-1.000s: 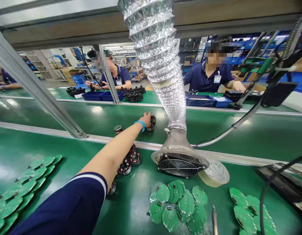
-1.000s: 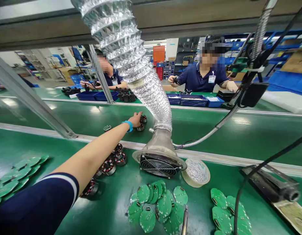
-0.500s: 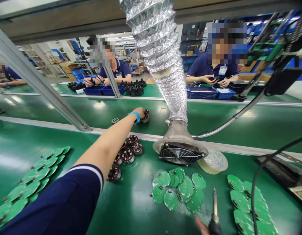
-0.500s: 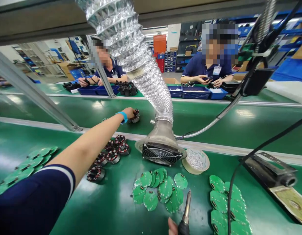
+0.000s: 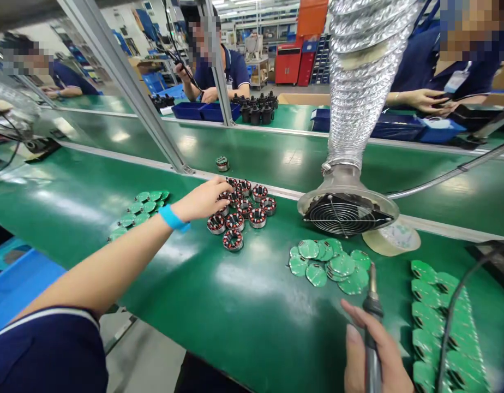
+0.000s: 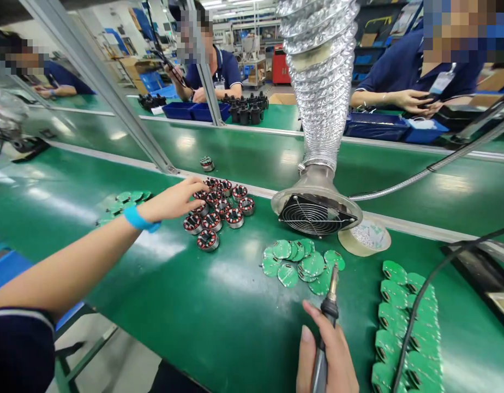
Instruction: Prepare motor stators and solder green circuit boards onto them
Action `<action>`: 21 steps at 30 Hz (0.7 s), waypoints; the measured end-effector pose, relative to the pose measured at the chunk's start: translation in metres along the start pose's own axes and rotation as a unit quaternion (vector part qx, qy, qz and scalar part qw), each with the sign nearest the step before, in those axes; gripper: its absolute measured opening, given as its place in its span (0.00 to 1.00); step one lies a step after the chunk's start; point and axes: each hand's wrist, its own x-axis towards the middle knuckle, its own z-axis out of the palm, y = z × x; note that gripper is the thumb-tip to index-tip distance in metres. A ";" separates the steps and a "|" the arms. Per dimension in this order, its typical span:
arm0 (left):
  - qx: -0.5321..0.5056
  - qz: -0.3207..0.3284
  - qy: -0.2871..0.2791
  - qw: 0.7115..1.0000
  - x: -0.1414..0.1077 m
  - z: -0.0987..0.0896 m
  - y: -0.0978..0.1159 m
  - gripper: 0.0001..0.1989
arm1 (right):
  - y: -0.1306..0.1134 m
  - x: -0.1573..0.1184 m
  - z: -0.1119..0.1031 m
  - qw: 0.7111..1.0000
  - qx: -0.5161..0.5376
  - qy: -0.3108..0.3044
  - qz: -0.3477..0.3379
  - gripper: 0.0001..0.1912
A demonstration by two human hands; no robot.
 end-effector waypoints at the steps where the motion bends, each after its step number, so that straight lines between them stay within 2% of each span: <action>1: 0.003 -0.007 0.038 0.999 -0.018 0.002 0.012 0.15 | 0.000 -0.001 0.001 1.000 0.006 -0.005 0.000 0.17; 5: 0.048 0.077 0.037 0.995 -0.077 0.026 0.049 0.14 | 0.003 0.000 0.006 0.999 0.030 -0.025 -0.020 0.20; 8: 0.072 0.086 0.085 0.990 -0.095 0.045 0.060 0.09 | 0.001 0.008 0.010 0.993 0.021 -0.092 -0.077 0.15; 11: 0.048 0.098 0.077 0.991 -0.097 0.050 0.067 0.10 | -0.006 0.020 0.021 0.987 -0.038 -0.126 -0.092 0.14; 14: -0.004 0.120 0.020 0.993 -0.098 0.045 0.079 0.13 | -0.014 0.033 0.034 0.982 -0.120 -0.100 -0.106 0.19; 16: -0.065 0.150 -0.014 0.987 -0.097 0.038 0.087 0.14 | -0.017 0.040 0.040 0.970 -0.168 -0.112 -0.136 0.20; 19: -0.169 0.173 -0.066 0.968 -0.092 0.029 0.091 0.17 | -0.018 0.043 0.042 0.950 -0.227 -0.142 -0.161 0.18; 21: -0.196 0.178 -0.102 0.959 -0.085 0.025 0.088 0.22 | -0.016 0.039 0.039 0.949 -0.242 -0.131 -0.152 0.20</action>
